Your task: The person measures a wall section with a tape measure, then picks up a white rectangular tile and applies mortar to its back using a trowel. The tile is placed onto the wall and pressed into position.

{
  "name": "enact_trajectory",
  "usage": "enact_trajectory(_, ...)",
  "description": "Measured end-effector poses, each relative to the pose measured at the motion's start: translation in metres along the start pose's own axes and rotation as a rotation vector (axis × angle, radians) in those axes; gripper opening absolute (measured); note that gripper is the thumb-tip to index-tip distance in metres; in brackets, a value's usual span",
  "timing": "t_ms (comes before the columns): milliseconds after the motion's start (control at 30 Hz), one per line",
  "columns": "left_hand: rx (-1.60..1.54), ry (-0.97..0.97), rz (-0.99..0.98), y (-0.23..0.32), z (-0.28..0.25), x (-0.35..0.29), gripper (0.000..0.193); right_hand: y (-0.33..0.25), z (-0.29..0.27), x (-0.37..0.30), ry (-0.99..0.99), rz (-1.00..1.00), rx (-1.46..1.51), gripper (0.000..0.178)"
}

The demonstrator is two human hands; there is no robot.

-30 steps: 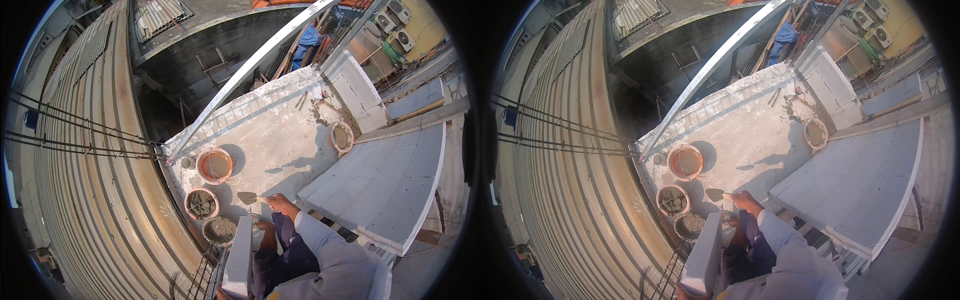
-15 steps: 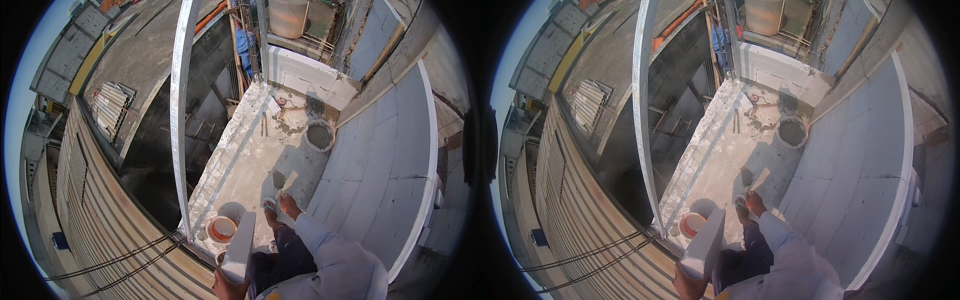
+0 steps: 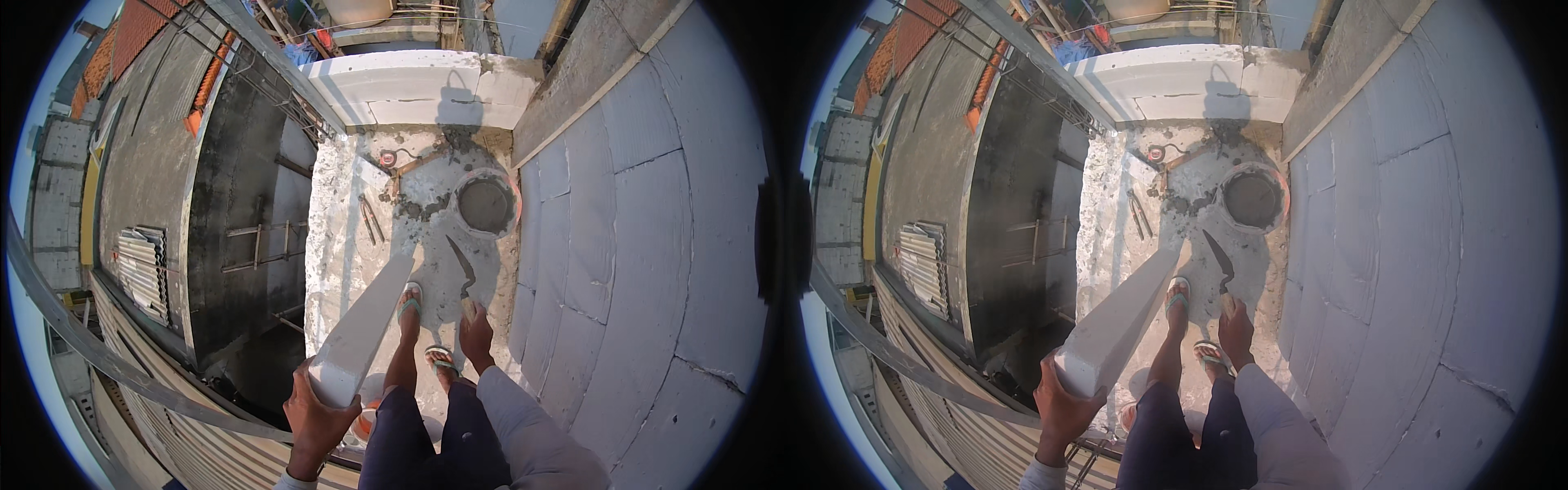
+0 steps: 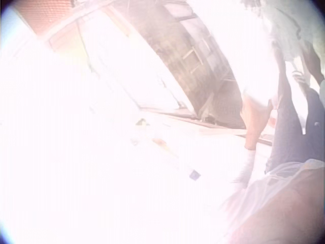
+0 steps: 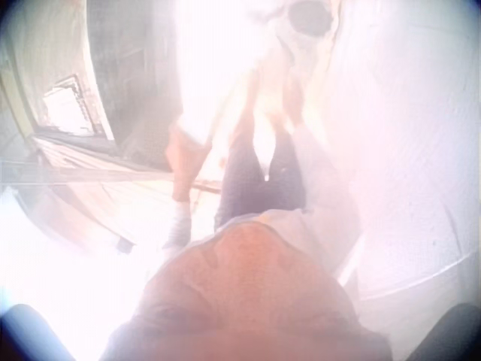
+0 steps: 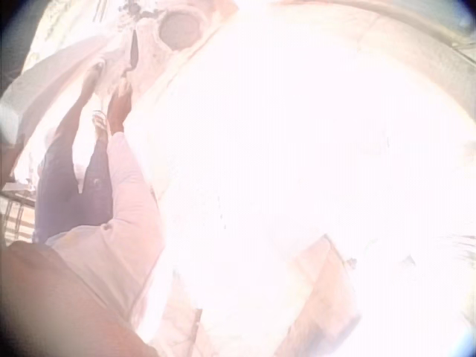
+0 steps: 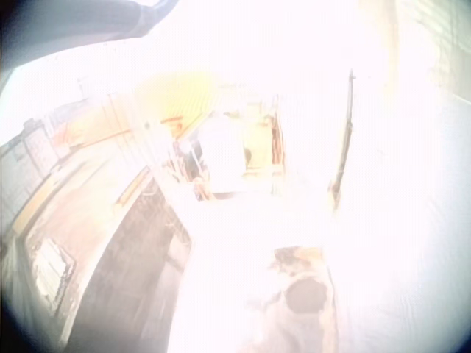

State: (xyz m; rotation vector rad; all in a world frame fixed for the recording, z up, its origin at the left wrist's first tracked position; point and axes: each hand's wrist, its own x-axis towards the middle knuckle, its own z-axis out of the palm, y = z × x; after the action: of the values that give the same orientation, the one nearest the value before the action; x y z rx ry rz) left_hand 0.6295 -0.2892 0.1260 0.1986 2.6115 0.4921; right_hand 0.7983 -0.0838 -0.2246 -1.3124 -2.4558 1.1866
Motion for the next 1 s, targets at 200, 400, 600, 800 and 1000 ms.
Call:
enact_trajectory(200,-0.062,-0.037,0.016,0.017,0.048,0.123,0.088,0.130,0.112,0.043,-0.423,0.438,-0.490,0.043)
enact_trajectory(400,-0.084,-0.089,0.024,0.017,0.077,0.188,0.090,0.021,0.055,0.049,-0.223,0.518,0.054,0.047)
enact_trajectory(600,-0.023,-0.123,0.042,0.034,0.069,0.215,0.091,-0.117,-0.056,0.277,0.067,0.348,0.682,0.032)
enact_trajectory(800,0.049,-0.125,0.117,0.065,0.072,0.238,0.090,-0.178,-0.150,0.478,0.048,0.334,0.822,0.029)
enact_trajectory(1000,0.064,-0.154,0.099,0.088,0.075,0.249,0.089,-0.165,-0.190,0.561,0.082,0.450,1.083,0.026)
